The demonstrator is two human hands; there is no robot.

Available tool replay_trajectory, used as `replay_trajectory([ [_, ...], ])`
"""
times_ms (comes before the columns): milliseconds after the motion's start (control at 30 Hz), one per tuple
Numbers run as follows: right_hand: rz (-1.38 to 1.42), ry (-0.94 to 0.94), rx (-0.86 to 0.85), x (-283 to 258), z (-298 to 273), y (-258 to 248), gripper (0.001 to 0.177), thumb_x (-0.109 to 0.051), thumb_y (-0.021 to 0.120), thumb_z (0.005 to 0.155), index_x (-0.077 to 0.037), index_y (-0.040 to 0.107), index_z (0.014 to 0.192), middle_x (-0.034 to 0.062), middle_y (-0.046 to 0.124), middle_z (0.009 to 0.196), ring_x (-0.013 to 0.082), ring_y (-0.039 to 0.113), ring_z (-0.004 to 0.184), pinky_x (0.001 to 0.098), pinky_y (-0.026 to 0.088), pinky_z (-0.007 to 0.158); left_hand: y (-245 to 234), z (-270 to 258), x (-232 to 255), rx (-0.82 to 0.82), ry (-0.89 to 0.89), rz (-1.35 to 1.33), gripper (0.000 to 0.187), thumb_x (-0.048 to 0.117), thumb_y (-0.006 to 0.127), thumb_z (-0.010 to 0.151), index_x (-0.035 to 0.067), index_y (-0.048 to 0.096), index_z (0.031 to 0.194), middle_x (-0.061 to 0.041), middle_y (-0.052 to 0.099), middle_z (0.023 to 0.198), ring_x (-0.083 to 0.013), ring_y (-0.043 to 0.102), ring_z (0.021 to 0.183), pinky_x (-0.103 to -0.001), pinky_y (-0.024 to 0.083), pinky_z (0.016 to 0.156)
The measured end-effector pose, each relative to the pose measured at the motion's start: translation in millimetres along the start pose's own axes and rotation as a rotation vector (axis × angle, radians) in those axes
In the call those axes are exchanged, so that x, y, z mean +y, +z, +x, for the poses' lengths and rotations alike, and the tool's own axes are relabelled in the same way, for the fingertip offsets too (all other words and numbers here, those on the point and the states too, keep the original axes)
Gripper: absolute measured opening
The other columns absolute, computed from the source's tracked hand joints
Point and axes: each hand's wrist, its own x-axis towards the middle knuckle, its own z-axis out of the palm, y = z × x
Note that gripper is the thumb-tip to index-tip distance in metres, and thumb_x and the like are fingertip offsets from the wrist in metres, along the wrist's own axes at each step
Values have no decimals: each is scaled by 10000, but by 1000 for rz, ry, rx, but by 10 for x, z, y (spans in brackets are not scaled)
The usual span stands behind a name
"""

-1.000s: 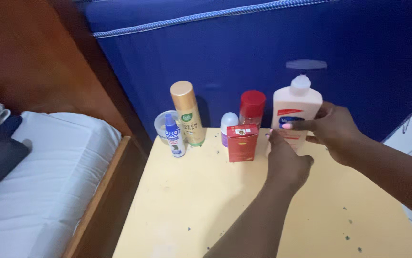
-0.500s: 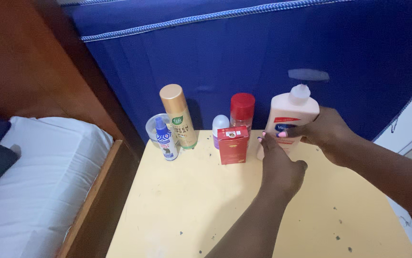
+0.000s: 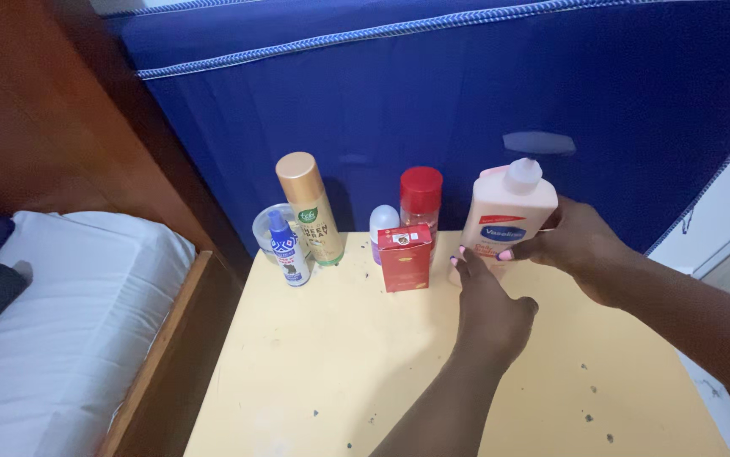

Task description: The person moves various personal care products from a bed onto a bedside table, including perfume boxes, lotion bottles, and a package of sanitary pads.

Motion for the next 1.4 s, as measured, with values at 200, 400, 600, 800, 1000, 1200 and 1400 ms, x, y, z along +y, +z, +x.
replay_trajectory([
  [200,-81,26,24,95,-13,-8,741,-44,903,608,-42,622,1293,114,741,1139,240,685,1071,422,534,927,80,81,-130,46,138,68,1139,86,774,822,-89,-64,1572,-319,86,1661,-413,52,1584,-419,228,1253],
  [400,-68,-11,72,4,-75,2,698,-171,920,676,-42,637,1300,127,729,1103,221,670,970,409,530,845,25,44,-27,31,62,13,1124,92,739,795,-45,-41,1593,-278,136,1669,-365,191,1551,-393,299,1211],
  [600,-175,-41,130,-152,-173,-38,617,-224,897,679,-54,690,1235,98,752,993,195,647,811,386,525,715,31,-25,-53,37,43,5,1095,107,739,806,-54,0,1598,-287,183,1657,-374,265,1525,-388,301,1220],
  [800,-295,-39,244,-107,-296,-108,639,-317,920,658,1,703,1169,162,767,916,240,724,753,394,573,681,97,-56,-211,25,105,16,1044,83,742,800,-101,62,1571,-318,178,1648,-401,135,1573,-402,233,1243],
  [1000,-523,-60,415,60,-360,-219,761,-476,923,682,91,655,1112,246,756,956,317,774,834,438,611,732,117,-65,-189,-10,47,70,1049,98,750,790,-120,73,1562,-346,180,1629,-421,169,1556,-418,232,1244],
  [1200,-498,-9,583,167,-219,-214,832,-478,903,747,159,570,1166,305,725,955,375,769,814,471,637,701,171,11,-159,11,96,60,1041,101,771,781,-126,112,1554,-338,234,1617,-422,201,1550,-423,254,1238],
  [1400,-581,-86,698,343,64,-282,869,-447,922,773,187,512,1204,327,708,999,413,751,849,479,629,733,123,109,22,99,180,47,950,57,720,751,-115,210,1533,-313,372,1537,-428,405,1432,-436,361,1178],
])
